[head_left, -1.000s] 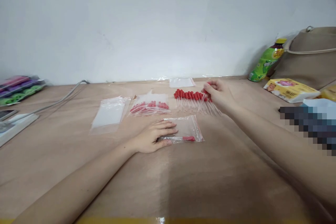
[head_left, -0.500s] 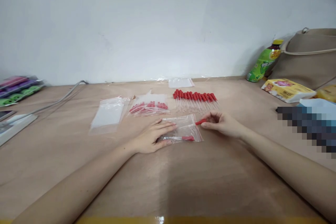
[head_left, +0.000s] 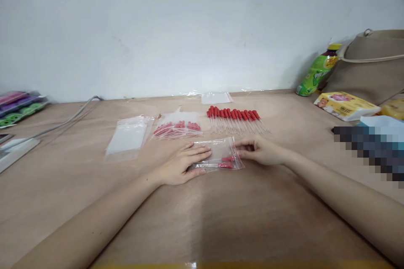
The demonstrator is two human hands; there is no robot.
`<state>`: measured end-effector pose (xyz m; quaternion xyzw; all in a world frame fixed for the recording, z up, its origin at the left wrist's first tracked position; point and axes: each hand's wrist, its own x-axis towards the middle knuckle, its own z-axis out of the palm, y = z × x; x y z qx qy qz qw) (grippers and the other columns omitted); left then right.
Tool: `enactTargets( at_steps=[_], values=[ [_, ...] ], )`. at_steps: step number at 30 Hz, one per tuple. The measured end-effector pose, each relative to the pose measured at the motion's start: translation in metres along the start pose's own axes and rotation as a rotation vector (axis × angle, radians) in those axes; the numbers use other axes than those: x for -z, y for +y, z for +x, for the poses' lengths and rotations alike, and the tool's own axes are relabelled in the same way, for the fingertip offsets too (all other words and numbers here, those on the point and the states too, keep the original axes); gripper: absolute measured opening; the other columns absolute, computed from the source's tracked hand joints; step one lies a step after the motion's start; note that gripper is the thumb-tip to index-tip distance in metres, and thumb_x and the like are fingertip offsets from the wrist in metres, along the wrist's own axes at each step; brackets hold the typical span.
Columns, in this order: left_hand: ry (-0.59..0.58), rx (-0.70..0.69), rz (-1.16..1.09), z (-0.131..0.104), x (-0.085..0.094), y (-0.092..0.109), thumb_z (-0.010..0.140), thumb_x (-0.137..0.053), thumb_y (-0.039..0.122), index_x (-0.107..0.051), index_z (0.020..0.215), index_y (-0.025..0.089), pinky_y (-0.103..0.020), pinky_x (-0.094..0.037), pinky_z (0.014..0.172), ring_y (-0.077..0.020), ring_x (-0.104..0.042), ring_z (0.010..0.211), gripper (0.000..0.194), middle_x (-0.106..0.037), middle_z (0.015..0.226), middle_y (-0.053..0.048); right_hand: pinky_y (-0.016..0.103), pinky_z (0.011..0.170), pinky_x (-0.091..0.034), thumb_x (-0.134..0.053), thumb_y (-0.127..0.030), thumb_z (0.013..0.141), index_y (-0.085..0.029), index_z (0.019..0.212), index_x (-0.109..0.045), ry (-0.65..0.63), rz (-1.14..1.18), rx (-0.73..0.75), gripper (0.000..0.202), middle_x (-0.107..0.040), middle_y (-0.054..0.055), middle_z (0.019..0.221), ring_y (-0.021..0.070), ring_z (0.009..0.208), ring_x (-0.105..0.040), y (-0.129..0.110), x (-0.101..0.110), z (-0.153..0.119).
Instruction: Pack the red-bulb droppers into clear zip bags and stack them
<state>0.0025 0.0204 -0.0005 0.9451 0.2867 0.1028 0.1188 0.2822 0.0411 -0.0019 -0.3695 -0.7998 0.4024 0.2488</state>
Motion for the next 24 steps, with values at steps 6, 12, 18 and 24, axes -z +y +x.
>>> enactTargets(
  at_steps=[6,12,18,24],
  values=[
    [-0.008,0.022,0.009,-0.001,0.0,0.002,0.091,-0.045,0.035,-0.033,0.137,0.024,-0.047,-0.016,0.109,-0.021,-0.033,0.129,0.048,-0.037,0.139,-0.006,0.025,0.057,-0.04,-0.058,-0.034,0.071,-0.017,0.078,-0.069,0.507,-0.321,-0.189,0.021,-0.062,0.001,0.063,0.0127,0.058,-0.052,0.012,0.038,0.039],
    [0.05,0.018,-0.014,-0.003,-0.002,-0.003,0.088,-0.05,0.036,-0.04,0.133,0.025,-0.044,-0.025,0.107,-0.0242,-0.03,0.13,0.047,-0.034,0.141,-0.006,0.032,0.073,-0.039,-0.05,-0.039,0.077,-0.022,0.09,-0.07,0.539,-0.604,-0.286,0.029,-0.069,0.004,0.084,0.0195,0.08,-0.059,0.014,0.034,0.107],
    [0.054,0.024,-0.024,-0.004,-0.002,-0.004,0.088,-0.05,0.038,-0.042,0.132,0.024,-0.044,-0.026,0.106,-0.024,-0.03,0.13,0.047,-0.035,0.141,-0.006,0.047,0.088,-0.029,-0.044,-0.053,0.079,-0.026,0.098,-0.068,0.512,-0.743,-0.426,0.041,-0.066,0.01,0.1,0.0284,0.096,-0.057,0.015,0.015,0.146],
    [0.058,0.021,-0.038,-0.005,-0.003,-0.004,0.088,-0.05,0.039,-0.042,0.132,0.025,-0.044,-0.025,0.106,-0.0242,-0.03,0.13,0.047,-0.035,0.141,-0.005,0.041,0.085,-0.036,-0.058,-0.04,0.072,-0.021,0.086,-0.068,0.665,-0.346,-0.358,0.025,-0.065,0.007,0.095,0.0231,0.092,-0.057,0.016,0.021,0.149]
  ],
)
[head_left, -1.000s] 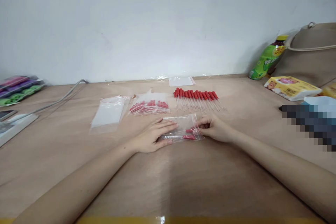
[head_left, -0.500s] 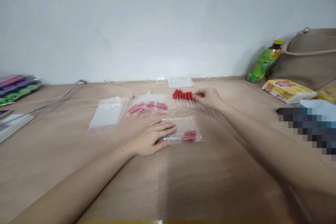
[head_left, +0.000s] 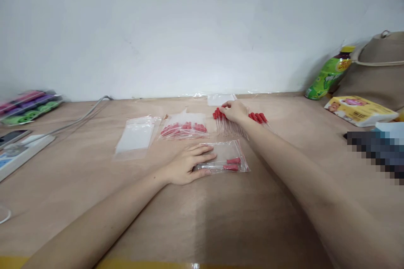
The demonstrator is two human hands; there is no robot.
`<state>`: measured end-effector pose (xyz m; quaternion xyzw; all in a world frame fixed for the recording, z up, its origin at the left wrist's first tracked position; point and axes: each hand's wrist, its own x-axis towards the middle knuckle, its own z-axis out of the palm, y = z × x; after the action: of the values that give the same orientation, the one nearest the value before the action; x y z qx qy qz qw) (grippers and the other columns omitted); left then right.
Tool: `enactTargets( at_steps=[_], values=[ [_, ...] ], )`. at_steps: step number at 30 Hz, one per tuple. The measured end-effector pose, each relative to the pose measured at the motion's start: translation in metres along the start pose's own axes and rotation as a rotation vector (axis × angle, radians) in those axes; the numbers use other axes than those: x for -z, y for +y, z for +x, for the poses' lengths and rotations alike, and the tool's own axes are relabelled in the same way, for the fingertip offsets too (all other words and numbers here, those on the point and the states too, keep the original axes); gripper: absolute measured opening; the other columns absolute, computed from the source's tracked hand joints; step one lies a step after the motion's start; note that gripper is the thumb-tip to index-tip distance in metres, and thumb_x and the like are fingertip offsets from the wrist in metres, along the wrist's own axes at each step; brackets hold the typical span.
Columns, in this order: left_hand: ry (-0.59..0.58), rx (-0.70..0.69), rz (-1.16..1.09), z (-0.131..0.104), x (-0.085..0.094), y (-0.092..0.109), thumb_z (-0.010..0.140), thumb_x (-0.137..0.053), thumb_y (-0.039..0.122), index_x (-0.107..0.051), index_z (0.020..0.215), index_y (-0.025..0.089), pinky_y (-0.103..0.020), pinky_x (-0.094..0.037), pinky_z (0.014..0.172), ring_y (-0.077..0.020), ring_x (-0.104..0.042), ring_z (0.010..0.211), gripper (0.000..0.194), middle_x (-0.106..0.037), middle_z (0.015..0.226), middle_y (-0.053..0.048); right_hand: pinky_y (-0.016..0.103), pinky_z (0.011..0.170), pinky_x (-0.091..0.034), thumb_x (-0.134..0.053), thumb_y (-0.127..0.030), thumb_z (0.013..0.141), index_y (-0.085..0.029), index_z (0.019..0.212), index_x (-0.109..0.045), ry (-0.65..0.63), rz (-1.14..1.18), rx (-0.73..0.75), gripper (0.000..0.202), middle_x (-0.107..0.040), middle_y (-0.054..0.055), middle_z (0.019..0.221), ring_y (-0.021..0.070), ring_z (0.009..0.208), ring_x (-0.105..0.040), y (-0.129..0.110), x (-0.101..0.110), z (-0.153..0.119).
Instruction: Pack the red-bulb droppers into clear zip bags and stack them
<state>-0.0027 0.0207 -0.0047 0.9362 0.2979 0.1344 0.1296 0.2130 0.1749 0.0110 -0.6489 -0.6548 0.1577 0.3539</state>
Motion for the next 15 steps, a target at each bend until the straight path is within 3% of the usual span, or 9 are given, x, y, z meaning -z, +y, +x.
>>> enactTargets(
  at_steps=[3,6,10,15],
  values=[
    [0.004,-0.005,-0.012,0.0,0.0,-0.001,0.088,-0.05,0.039,-0.041,0.133,0.026,-0.044,-0.025,0.106,-0.0242,-0.03,0.13,0.047,-0.035,0.141,-0.005,0.029,0.071,-0.044,-0.049,-0.032,0.08,-0.016,0.092,-0.059,-0.018,0.256,-0.004,0.023,-0.065,0.006,0.088,0.0144,0.076,-0.058,0.0,0.016,-0.001],
    [0.006,-0.008,-0.011,0.0,-0.001,-0.002,0.088,-0.05,0.039,-0.041,0.132,0.026,-0.044,-0.026,0.106,-0.0236,-0.031,0.129,0.047,-0.036,0.14,-0.005,0.022,0.058,-0.044,-0.042,-0.033,0.084,-0.018,0.098,-0.048,0.047,0.474,-0.014,0.022,-0.063,0.003,0.084,0.0087,0.061,-0.055,0.006,0.038,-0.016],
    [0.0,-0.004,0.008,0.001,0.0,-0.001,0.088,-0.05,0.039,-0.043,0.131,0.025,-0.043,-0.026,0.107,-0.0227,-0.031,0.13,0.046,-0.036,0.14,-0.006,0.02,0.046,-0.038,-0.051,-0.036,0.077,-0.022,0.088,-0.041,0.147,0.771,-0.126,0.02,-0.056,-0.003,0.068,0.0075,0.048,-0.047,0.032,0.059,-0.057],
    [0.002,0.002,0.024,0.002,0.001,-0.001,0.088,-0.05,0.039,-0.042,0.131,0.024,-0.042,-0.025,0.107,-0.0222,-0.033,0.129,0.047,-0.038,0.139,-0.007,0.023,0.049,-0.043,-0.057,-0.037,0.072,-0.024,0.083,-0.04,0.096,0.901,-0.27,0.024,-0.057,-0.003,0.07,0.0085,0.049,-0.05,0.06,0.063,-0.108]
  ],
)
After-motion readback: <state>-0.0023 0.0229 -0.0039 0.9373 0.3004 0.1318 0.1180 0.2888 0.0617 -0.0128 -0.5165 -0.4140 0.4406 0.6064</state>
